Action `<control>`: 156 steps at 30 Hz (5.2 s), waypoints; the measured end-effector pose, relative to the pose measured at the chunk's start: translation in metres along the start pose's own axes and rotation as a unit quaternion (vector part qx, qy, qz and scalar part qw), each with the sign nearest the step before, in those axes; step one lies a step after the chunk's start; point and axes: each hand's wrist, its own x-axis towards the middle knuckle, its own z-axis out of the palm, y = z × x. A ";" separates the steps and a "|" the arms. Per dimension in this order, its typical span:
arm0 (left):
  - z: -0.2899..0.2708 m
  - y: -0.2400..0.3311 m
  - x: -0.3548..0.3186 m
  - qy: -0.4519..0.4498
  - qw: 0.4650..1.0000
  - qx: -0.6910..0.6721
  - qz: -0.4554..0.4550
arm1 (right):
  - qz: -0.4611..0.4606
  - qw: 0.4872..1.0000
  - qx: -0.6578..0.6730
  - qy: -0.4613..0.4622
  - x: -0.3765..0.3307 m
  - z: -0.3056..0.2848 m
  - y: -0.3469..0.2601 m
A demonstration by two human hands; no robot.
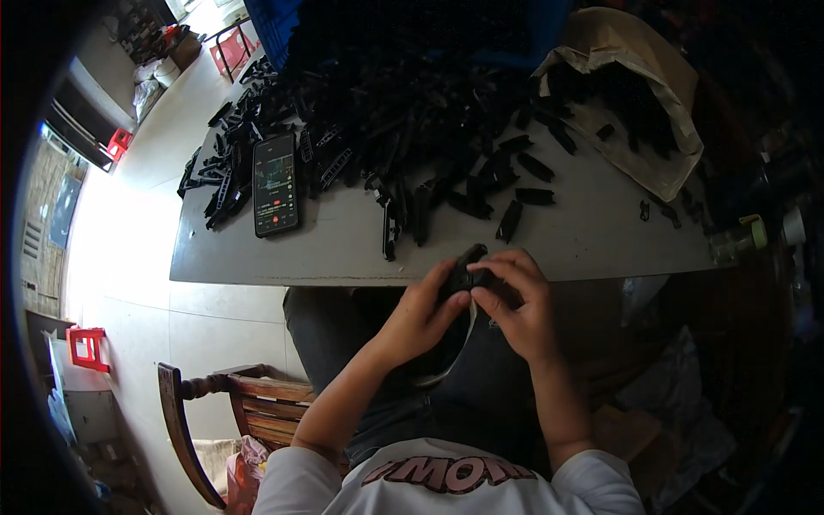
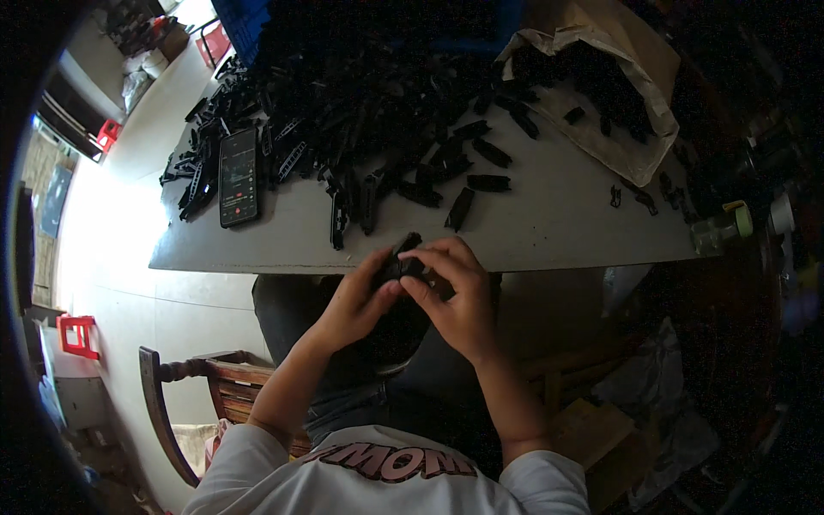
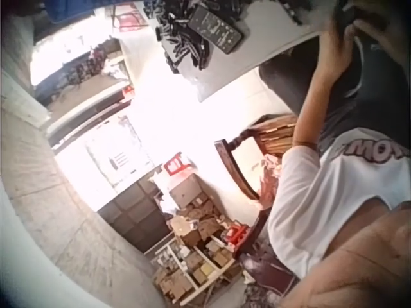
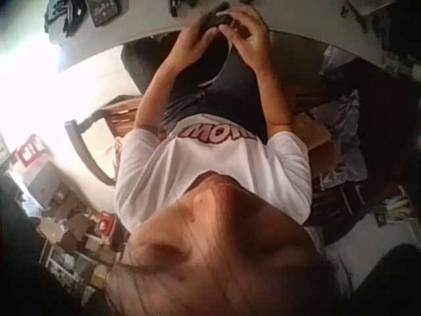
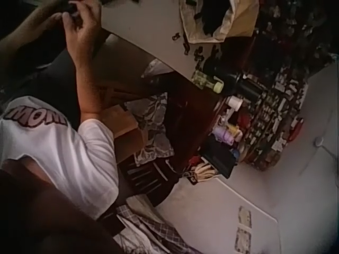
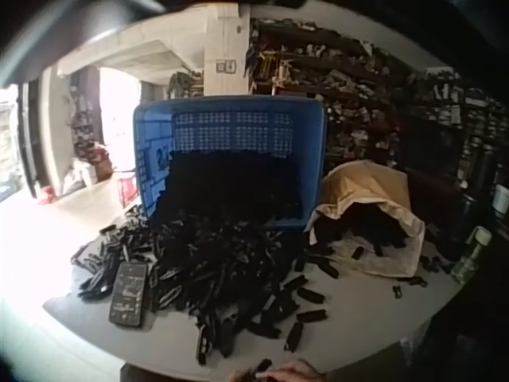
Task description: Assembling small black plastic components by snapping two pieces together.
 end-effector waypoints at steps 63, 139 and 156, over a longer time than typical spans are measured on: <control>0.003 -0.002 -0.043 -0.031 0.998 -0.033 0.037 | 0.178 0.924 0.337 0.023 -0.035 0.034 0.007; 0.000 0.000 -0.028 -0.008 0.961 -0.268 -0.064 | -0.024 0.963 0.219 -0.155 0.011 -0.002 0.022; -0.004 -0.004 -0.052 0.012 1.000 0.018 0.019 | 0.126 0.952 0.265 -0.087 -0.020 0.022 0.009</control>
